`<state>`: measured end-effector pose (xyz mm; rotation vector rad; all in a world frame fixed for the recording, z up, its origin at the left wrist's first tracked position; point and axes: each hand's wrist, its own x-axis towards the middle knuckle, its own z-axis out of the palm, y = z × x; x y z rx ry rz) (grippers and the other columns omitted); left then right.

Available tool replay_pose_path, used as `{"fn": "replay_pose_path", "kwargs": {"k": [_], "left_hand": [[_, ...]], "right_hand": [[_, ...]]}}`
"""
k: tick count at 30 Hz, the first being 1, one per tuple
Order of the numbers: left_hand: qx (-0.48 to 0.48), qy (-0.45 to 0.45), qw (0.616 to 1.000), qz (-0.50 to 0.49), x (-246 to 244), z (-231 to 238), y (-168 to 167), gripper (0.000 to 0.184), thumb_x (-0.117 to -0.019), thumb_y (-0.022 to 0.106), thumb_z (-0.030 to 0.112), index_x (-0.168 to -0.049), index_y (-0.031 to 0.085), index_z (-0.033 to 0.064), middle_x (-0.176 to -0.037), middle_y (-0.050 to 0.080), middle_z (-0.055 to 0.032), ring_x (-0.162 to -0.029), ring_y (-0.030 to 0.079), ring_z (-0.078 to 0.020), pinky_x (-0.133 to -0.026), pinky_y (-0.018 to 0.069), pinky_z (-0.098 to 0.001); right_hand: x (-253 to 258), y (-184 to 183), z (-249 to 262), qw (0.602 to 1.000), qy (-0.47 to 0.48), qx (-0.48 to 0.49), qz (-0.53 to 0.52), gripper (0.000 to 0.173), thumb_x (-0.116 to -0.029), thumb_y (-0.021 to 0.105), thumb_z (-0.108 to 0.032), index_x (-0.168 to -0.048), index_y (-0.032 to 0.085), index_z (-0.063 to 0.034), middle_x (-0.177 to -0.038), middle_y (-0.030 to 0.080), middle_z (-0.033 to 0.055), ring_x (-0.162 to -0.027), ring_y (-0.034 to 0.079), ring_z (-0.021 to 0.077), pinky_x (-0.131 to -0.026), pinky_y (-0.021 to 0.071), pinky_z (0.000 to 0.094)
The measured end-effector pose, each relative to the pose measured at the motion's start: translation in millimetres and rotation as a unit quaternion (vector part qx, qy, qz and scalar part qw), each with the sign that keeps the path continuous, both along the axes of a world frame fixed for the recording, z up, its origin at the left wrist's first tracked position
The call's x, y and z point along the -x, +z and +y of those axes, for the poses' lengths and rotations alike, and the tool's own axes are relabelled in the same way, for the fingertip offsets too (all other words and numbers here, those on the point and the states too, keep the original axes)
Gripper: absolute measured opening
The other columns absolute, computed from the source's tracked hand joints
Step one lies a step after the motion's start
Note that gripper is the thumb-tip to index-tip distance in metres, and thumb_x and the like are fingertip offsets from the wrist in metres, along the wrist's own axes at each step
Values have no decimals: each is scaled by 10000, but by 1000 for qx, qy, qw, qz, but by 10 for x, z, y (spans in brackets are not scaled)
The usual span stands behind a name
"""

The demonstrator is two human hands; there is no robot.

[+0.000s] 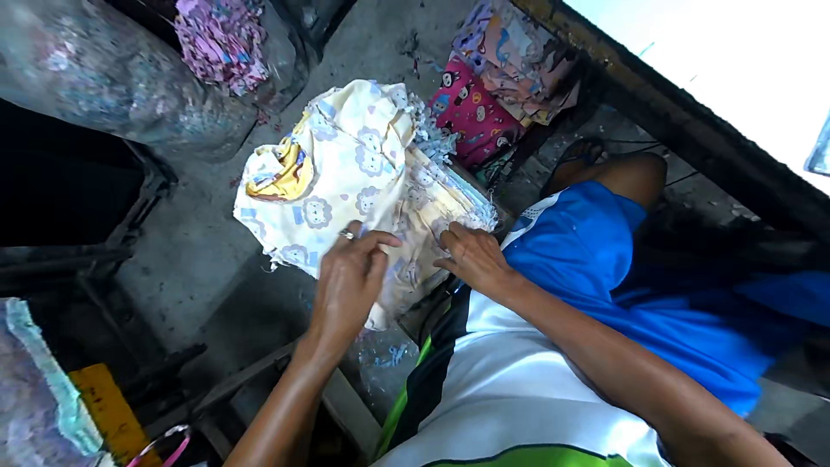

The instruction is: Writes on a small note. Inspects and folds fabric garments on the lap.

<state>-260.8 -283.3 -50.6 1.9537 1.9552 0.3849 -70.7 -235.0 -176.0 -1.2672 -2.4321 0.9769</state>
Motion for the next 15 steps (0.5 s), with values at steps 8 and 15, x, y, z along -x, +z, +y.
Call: {"fn": "replay_pose_path", "kwargs": {"k": [8, 15], "left_hand": [[105, -40, 988, 101, -139, -107, 43, 167, -956, 604, -27, -994, 752, 40, -1172, 656, -289, -981, 688, -482, -732, 573, -600], [144, -25, 989, 0, -430, -99, -363, 397, -984, 568, 410, -957, 714, 42, -959, 654, -180, -790, 662, -330, -671, 544, -513]], "right_hand": [[-397, 125, -54, 961, -53, 245, 118, 251, -978, 699, -258, -1017, 687, -10, -877, 683, 116, -798, 667, 225, -766, 556, 444], [-583, 487, -355, 957, -11, 239, 163, 301, -1013, 629, -329, -1051, 703, -40, -916, 680, 66, -801, 635, 102, -769, 534, 276]]}}
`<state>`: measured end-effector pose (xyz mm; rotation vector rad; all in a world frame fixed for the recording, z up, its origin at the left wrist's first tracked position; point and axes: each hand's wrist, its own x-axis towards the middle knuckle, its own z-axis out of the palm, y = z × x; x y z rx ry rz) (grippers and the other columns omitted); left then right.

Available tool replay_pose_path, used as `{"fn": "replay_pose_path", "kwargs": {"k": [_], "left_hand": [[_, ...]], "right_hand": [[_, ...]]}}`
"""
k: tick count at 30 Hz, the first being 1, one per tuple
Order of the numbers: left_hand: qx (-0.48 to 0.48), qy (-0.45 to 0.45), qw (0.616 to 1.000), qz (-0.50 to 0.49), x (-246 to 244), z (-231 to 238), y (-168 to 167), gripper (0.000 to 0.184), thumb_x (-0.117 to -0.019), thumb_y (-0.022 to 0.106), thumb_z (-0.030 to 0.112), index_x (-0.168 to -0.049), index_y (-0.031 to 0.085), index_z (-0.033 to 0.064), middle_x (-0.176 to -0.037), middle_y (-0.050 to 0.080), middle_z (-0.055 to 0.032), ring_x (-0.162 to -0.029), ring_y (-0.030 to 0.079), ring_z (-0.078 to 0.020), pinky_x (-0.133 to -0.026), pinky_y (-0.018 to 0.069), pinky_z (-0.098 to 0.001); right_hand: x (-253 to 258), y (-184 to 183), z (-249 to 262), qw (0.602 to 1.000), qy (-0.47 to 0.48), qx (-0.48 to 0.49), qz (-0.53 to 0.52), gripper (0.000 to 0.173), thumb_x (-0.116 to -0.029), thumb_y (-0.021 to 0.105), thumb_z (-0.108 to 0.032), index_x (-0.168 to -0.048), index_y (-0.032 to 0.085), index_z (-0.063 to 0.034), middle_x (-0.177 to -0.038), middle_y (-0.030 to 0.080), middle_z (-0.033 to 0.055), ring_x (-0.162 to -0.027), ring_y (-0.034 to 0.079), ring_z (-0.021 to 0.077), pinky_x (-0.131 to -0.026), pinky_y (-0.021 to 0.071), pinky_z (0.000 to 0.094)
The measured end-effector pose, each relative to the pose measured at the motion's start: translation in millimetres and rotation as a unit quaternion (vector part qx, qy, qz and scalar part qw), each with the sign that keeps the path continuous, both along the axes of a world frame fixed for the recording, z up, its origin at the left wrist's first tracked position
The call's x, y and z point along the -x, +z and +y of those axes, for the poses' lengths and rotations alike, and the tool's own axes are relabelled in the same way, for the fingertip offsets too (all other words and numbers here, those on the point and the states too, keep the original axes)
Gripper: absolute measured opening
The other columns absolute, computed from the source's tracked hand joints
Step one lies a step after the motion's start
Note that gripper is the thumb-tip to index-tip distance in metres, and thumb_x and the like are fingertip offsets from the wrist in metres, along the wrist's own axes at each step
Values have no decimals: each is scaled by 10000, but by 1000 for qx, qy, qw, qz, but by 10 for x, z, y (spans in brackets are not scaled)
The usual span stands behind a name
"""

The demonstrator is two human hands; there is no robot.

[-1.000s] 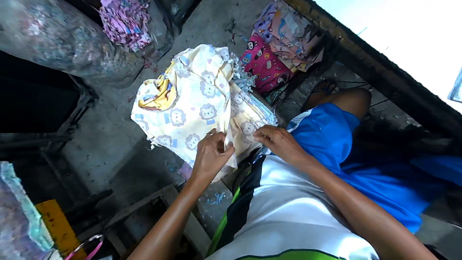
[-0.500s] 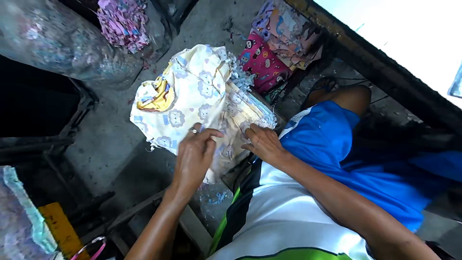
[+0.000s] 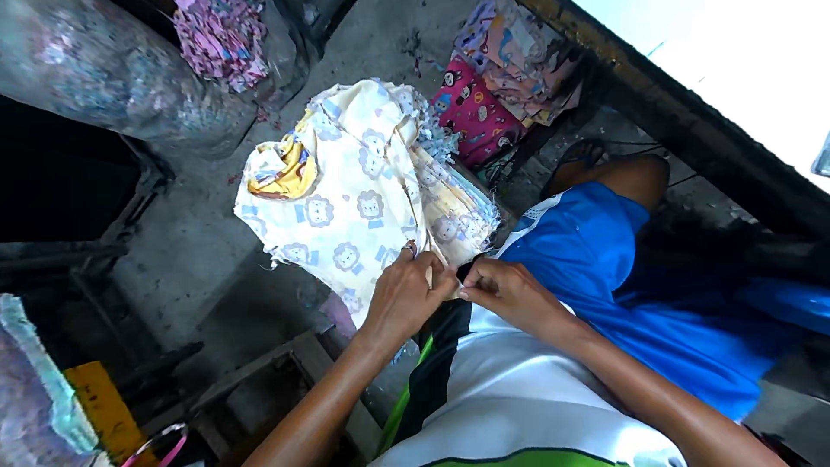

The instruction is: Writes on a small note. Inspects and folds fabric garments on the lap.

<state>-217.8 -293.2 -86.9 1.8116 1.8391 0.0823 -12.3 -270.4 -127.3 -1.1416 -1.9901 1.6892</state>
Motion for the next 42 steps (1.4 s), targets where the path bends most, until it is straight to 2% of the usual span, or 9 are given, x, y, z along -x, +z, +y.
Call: {"fn": "replay_pose_path", "kwargs": {"k": [7, 11, 17, 20, 24, 27, 32, 37, 42], "left_hand": [[-21, 40, 999, -29, 201, 37, 89, 276, -999, 609, 224, -942, 705, -28, -816, 643, -168, -786, 649, -333, -727, 533, -555], [-75, 58, 995, 3, 393, 71, 291, 317, -1013, 512, 276, -898, 677, 32, -694, 555, -76, -683, 568, -251, -663, 465, -497], [-87, 32, 995, -36, 166, -29, 212, 266, -917, 638, 217, -697, 562, 87, -605, 459, 3, -595, 494, -128, -638, 445, -351], [-62, 37, 997, -33, 77, -65, 70, 122, -915, 679, 125, -899, 579, 57, -690, 545, -55, -595, 543, -163, -550, 460, -332], [13, 0, 1000, -16, 55, -42, -50, 236, -1021, 553, 52, -1246, 624, 63, -1026, 649, -193, -786, 663, -306, -715, 566, -472], [31, -4, 999, -13, 17, -40, -115, 275, -1035, 490, 46, -1193, 711, 87, -1070, 645, -238, -898, 668, -363, -767, 561, -484], [43, 47, 997, -47, -75, 51, -182, 366, -1028, 581, 361, -1014, 699, 15, -951, 635, -175, -868, 639, -321, -754, 527, -503], [16, 54, 996, -64, 12, 80, -218, 253, -978, 678, 208, -906, 667, -35, -806, 617, -174, -767, 633, -321, -715, 527, -510], [-15, 87, 994, -57, 195, 8, 22, 201, -962, 631, 207, -891, 639, 19, -708, 526, -74, -619, 530, -191, -577, 457, -391]], "right_hand": [[28, 106, 21, 996, 38, -22, 73, 405, -1056, 528, -367, -875, 680, -38, -771, 628, 42, -704, 582, 92, -665, 477, 281], [10, -199, 312, 995, -16, -97, -15, 267, -1048, 581, -265, -1018, 720, -39, -909, 690, 92, -789, 677, 215, -735, 573, 455], [254, -537, 496, 984, -74, -109, -116, 243, -968, 717, -187, -1149, 682, -27, -1040, 657, 168, -811, 667, 325, -700, 552, 544], [271, -515, 434, 983, -52, -103, -141, 225, -934, 758, -208, -998, 689, -4, -980, 642, 176, -843, 662, 343, -715, 548, 543], [178, -446, 315, 986, -47, -111, -117, 215, -947, 735, -211, -962, 687, -2, -891, 655, 152, -879, 660, 323, -796, 542, 509], [121, -271, 262, 992, -26, -23, -120, 190, -988, 682, -179, -1072, 681, -8, -926, 691, 145, -870, 684, 287, -817, 551, 492], [93, -54, 107, 997, 16, -10, -69, 298, -990, 676, -312, -989, 718, -17, -917, 680, 115, -846, 650, 228, -811, 528, 435], [86, 111, 72, 996, 61, -23, -65, 504, -1021, 559, -508, -886, 679, -37, -799, 631, 72, -755, 610, 193, -717, 480, 418], [85, -147, 269, 992, -17, -100, -78, 257, -1024, 633, -287, -1045, 715, -44, -899, 695, 115, -795, 683, 274, -726, 552, 510]]}}
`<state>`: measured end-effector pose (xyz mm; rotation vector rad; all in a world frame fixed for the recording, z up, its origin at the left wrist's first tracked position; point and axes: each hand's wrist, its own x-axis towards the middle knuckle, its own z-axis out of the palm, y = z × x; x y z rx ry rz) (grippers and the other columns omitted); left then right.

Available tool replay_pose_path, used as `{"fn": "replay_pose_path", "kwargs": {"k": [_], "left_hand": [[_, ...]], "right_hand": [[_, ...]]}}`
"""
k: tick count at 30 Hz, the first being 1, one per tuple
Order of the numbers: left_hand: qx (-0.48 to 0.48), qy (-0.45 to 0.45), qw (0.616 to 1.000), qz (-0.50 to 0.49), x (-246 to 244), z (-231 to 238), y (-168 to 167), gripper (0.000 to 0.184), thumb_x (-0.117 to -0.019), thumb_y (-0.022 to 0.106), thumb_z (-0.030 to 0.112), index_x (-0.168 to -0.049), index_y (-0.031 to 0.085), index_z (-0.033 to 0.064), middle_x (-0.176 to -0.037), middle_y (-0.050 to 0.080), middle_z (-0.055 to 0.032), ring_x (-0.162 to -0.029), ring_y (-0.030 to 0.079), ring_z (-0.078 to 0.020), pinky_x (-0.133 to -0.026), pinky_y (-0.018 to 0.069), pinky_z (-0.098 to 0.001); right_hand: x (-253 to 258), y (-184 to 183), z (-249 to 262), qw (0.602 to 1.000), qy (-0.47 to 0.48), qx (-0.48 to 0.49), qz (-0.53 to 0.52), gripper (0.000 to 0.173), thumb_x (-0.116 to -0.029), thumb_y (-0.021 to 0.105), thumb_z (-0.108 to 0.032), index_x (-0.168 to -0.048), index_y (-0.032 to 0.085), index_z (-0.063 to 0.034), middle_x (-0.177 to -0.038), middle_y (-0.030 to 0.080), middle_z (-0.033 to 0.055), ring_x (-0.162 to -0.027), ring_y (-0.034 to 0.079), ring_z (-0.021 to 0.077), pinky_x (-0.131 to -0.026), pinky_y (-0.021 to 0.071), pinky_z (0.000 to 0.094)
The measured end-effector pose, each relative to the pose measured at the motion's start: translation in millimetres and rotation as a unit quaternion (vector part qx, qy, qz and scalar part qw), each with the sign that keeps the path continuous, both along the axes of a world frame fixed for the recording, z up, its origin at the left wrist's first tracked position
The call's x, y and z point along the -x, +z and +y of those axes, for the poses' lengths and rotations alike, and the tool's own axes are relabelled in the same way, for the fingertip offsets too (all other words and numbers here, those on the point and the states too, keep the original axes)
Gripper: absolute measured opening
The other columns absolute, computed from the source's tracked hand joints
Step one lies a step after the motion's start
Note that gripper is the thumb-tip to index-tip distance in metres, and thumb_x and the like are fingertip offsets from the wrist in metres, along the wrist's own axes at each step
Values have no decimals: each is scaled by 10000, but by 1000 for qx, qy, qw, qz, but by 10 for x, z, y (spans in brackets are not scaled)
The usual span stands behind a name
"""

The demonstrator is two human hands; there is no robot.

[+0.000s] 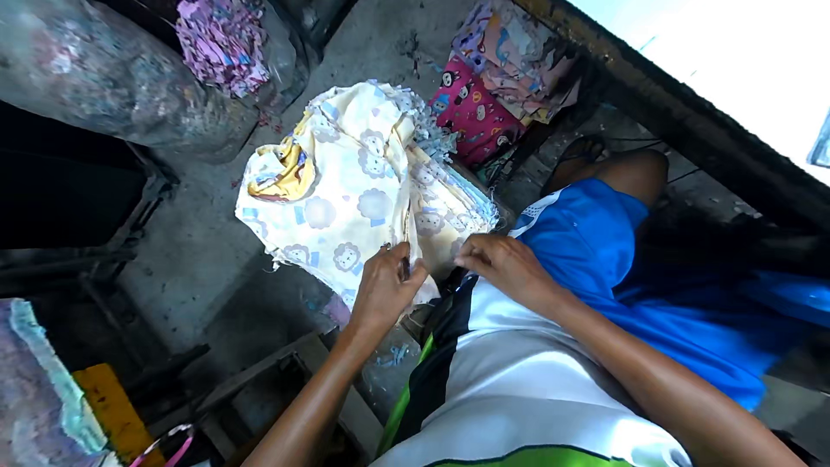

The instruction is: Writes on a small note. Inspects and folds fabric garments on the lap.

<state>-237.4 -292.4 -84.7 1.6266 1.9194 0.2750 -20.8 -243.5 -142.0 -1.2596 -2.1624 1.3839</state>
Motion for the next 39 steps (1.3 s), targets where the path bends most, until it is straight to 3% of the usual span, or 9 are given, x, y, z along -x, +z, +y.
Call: {"fn": "replay_pose_path", "kwargs": {"k": [4, 6, 10, 13, 19, 22, 25, 31, 39], "left_hand": [[-31, 38, 999, -9, -29, -64, 124, 161, -909, 665, 179, -814, 577, 83, -668, 495, 2, -535, 469, -64, -501, 393, -231], [-37, 43, 998, -20, -48, -85, 88, 135, -906, 676, 145, -881, 559, 81, -662, 511, -3, -522, 482, -68, -494, 409, -235], [-8, -42, 999, -6, -81, -99, -53, 220, -1007, 555, 56, -1221, 602, 41, -812, 606, -113, -625, 568, -199, -598, 508, -369], [37, -66, 997, 23, -162, -89, -120, 299, -1005, 489, -19, -1170, 719, 76, -1030, 649, -228, -903, 647, -357, -789, 540, -481], [69, -39, 997, 6, -261, 6, -229, 365, -1059, 489, 331, -1088, 714, 46, -1060, 648, -197, -991, 641, -363, -828, 521, -539], [79, -22, 996, 16, -344, 66, -255, 447, -1013, 584, 475, -1001, 711, 46, -992, 641, -187, -917, 646, -363, -781, 522, -553], [67, -14, 998, 5, -356, 87, -313, 292, -966, 701, 302, -920, 696, 14, -970, 641, -202, -871, 648, -358, -752, 532, -544], [14, -4, 1000, -14, -102, 42, -235, 225, -980, 619, 197, -901, 659, -10, -757, 568, -140, -723, 580, -292, -675, 485, -501], [-62, 18, 997, -31, -46, -21, 35, 167, -879, 679, 137, -778, 556, 86, -644, 474, 9, -541, 461, -67, -505, 378, -232]], "right_hand": [[135, -288, 150, 998, -32, -12, -49, 281, -1012, 657, -199, -1237, 674, -32, -1032, 692, 162, -847, 687, 328, -750, 556, 539], [183, -320, 170, 996, -25, 19, -80, 311, -993, 689, -247, -1206, 665, -21, -1041, 680, 179, -860, 677, 351, -751, 541, 559], [167, -265, 140, 990, 52, 58, -117, 315, -959, 718, -302, -942, 710, 12, -991, 639, 191, -967, 640, 361, -847, 515, 544], [105, -193, 56, 994, 56, 63, -73, 264, -958, 718, -268, -950, 717, -4, -974, 638, 164, -989, 618, 335, -896, 486, 513], [-33, 83, -67, 987, 39, 149, -52, 231, -1026, 609, -236, -1085, 701, -32, -960, 694, 127, -899, 666, 256, -841, 524, 474], [-44, 195, -122, 988, 20, 138, -71, 298, -1010, 642, -338, -997, 706, -48, -901, 695, 100, -880, 665, 246, -811, 508, 485], [-50, 243, -195, 991, 36, 109, -62, 292, -1013, 625, -322, -983, 707, -43, -907, 693, 102, -867, 667, 244, -785, 513, 479], [-120, 280, -126, 985, 115, 130, -15, 347, -1034, 584, -366, -1051, 713, -44, -946, 698, 108, -872, 660, 233, -809, 509, 467], [112, -271, 202, 997, -61, -31, -36, 272, -993, 675, -147, -1236, 675, -24, -1057, 675, 170, -834, 680, 333, -721, 562, 543]]}}
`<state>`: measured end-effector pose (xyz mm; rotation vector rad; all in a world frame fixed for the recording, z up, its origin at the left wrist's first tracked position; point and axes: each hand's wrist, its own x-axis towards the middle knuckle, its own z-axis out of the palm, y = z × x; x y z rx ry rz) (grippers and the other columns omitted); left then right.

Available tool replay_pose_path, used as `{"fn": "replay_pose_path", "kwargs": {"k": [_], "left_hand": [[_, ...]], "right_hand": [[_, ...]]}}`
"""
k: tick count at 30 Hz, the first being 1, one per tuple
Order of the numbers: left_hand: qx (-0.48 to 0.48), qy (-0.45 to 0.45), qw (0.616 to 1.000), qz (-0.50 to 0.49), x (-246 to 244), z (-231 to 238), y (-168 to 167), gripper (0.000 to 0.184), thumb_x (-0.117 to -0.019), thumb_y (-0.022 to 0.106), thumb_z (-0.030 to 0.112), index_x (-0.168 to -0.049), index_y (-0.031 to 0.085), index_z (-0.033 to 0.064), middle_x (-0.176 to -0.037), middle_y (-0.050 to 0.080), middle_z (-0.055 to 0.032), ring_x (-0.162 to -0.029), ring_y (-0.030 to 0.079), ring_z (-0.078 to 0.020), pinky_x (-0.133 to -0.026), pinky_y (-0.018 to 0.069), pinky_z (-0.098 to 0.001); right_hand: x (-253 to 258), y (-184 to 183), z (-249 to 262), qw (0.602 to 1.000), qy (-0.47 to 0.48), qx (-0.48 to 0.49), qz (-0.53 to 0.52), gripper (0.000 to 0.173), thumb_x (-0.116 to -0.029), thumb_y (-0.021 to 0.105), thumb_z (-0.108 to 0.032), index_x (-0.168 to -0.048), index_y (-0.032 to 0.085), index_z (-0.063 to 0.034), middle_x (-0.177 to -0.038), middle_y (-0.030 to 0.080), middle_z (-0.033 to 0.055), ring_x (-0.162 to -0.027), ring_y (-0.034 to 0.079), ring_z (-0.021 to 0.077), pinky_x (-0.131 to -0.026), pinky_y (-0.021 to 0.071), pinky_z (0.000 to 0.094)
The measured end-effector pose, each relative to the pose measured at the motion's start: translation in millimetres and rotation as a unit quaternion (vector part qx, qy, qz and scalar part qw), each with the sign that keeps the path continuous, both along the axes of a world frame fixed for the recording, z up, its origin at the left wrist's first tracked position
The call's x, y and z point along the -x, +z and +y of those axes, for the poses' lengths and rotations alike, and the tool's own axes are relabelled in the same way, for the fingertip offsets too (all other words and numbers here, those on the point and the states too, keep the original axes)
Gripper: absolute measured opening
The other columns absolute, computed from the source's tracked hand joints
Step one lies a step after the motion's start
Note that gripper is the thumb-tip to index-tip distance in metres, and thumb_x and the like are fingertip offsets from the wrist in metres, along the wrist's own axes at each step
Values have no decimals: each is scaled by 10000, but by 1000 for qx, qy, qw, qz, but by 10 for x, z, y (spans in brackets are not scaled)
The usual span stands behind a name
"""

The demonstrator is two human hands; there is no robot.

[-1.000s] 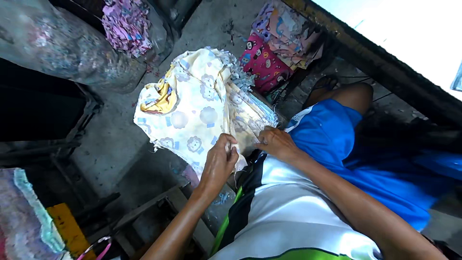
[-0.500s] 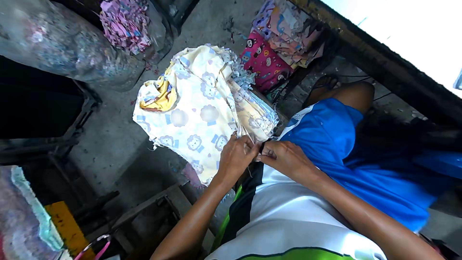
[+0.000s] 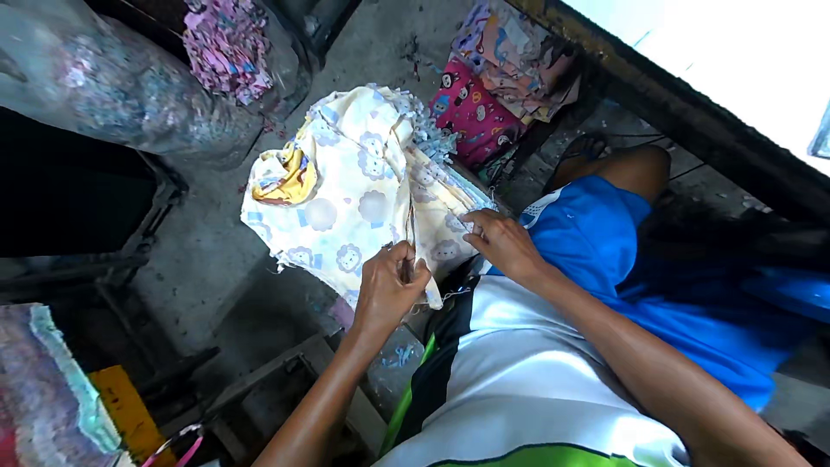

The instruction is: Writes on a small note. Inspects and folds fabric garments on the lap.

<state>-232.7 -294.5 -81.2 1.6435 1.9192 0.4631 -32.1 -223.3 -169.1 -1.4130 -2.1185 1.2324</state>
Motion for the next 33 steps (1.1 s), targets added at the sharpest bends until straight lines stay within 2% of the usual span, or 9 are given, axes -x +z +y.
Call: {"fn": "replay_pose_path", "kwargs": {"k": [2, 5, 8, 11, 14, 18, 21, 27, 33], "left_hand": [[4, -12, 1000, 4, -21, -11, -48, 153, -863, 691, 106, -823, 545, 89, -679, 514, -7, -553, 481, -83, -507, 391, -250], [57, -79, 995, 22, -35, -29, -144, 195, -938, 619, 24, -1132, 614, 20, -912, 640, -147, -696, 618, -233, -639, 540, -413], [114, -109, 986, 50, -94, -32, -220, 307, -990, 512, 4, -1240, 674, 81, -997, 610, -192, -766, 612, -281, -698, 535, -431], [126, -82, 988, 32, -172, 11, -246, 279, -1034, 469, 87, -1184, 704, 82, -1009, 614, -182, -881, 611, -318, -751, 517, -468], [116, -50, 992, 14, -249, 83, -292, 312, -1028, 572, 304, -1048, 702, 20, -947, 638, -182, -906, 629, -349, -780, 514, -529], [71, -37, 997, 2, -193, 106, -358, 275, -988, 650, 232, -843, 640, -2, -783, 573, -139, -758, 589, -284, -695, 489, -472], [61, -12, 998, -4, -23, 96, -228, 246, -1009, 564, 209, -925, 661, -1, -748, 573, -116, -709, 582, -262, -663, 489, -485], [20, 45, 999, -10, 116, 59, 166, 195, -990, 537, 218, -896, 650, 90, -680, 475, 23, -561, 451, -57, -528, 394, -238], [12, 19, 1000, -9, -33, 44, -16, 178, -911, 645, 149, -764, 563, 92, -630, 450, 12, -533, 437, -69, -503, 368, -242]], "right_hand": [[63, -35, 7, 999, 6, 35, -23, 297, -966, 720, -186, -1201, 676, -9, -1077, 661, 194, -877, 671, 361, -746, 549, 562], [43, -17, -53, 994, 57, 85, -48, 293, -924, 767, -249, -990, 709, 30, -1025, 634, 218, -960, 640, 386, -826, 527, 569], [-50, 42, -148, 992, 87, 75, -45, 286, -933, 751, -279, -957, 726, 5, -975, 638, 175, -1001, 618, 352, -911, 491, 530], [-132, 232, -253, 993, 86, 83, -8, 241, -987, 683, -238, -1000, 711, 1, -995, 668, 156, -992, 649, 315, -907, 514, 506], [-163, 394, -395, 992, 103, 67, 22, 249, -1018, 628, -249, -1020, 722, -18, -986, 704, 141, -930, 692, 292, -831, 548, 499], [-156, 462, -486, 991, 118, -6, 63, 335, -1001, 635, -357, -898, 698, -45, -853, 653, 89, -785, 654, 218, -700, 521, 410], [-182, 459, -410, 986, 128, 23, 105, 468, -1024, 566, -470, -851, 684, -52, -796, 634, 65, -742, 627, 180, -682, 508, 388], [-191, 65, -37, 1000, -3, -5, 19, 196, -1012, 655, -221, -1078, 702, -42, -968, 697, 135, -812, 694, 305, -709, 566, 544], [-93, -129, 87, 994, -35, 36, -92, 348, -967, 717, -342, -983, 679, 3, -934, 671, 187, -864, 667, 377, -704, 506, 577]]}}
